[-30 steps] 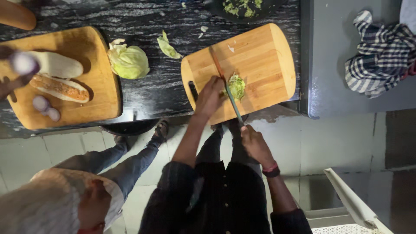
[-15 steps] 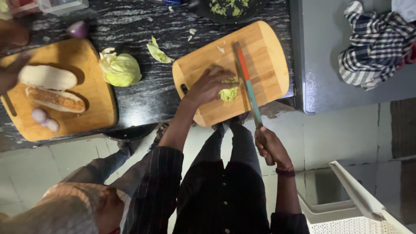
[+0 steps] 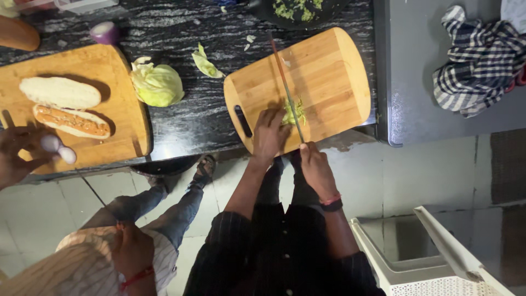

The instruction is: The person applies sauce to a sliced bread roll, then chops cabbage and places it into the roll. Another person is also preparing a sandwich nearby.

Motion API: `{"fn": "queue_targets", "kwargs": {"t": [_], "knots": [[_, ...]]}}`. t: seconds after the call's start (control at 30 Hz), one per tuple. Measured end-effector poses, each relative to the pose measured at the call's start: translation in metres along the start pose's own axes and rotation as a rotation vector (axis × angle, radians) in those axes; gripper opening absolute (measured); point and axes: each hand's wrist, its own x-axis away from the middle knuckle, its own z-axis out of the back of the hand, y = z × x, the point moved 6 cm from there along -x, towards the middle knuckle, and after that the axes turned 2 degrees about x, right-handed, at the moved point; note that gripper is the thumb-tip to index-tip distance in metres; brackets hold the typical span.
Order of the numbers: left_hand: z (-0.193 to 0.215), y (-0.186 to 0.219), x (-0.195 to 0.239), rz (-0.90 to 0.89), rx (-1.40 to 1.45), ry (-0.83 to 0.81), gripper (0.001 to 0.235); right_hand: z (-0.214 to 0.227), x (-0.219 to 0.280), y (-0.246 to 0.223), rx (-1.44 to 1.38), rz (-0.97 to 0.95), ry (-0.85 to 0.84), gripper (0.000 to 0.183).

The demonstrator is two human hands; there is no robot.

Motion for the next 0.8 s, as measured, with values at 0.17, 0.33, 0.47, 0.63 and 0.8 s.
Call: {"fn": "queue_targets", "kwargs": {"t": [0.17,0.33,0.47,0.63,0.8], "knots": [[0.011,0.009,-0.003,-0.186,0.02,0.006,0.033,0.005,-0.012,-0.01,-0.161,-0.21,0.019,0.03],[0.008,0.015,-0.001,-0.313,-0.085,0.021,0.023,0.008,-0.007,-0.013,-0.146,-0.175,0.06,0.03],[0.005,0.012,0.002,-0.258,-0.077,0.047,0.02,-0.001,0.023,-0.004,-0.107,-0.26,-0.04,0.026],[0.005,0.006,0.003,-0.154,-0.025,0.136,0.017,0.006,0.019,-0.002,-0.124,-0.202,0.014,0.024],[0.008,-0.001,0.002,-0.121,0.024,0.079,0.019,0.011,-0.013,-0.012,-0.031,-0.181,-0.03,0.026]]}}
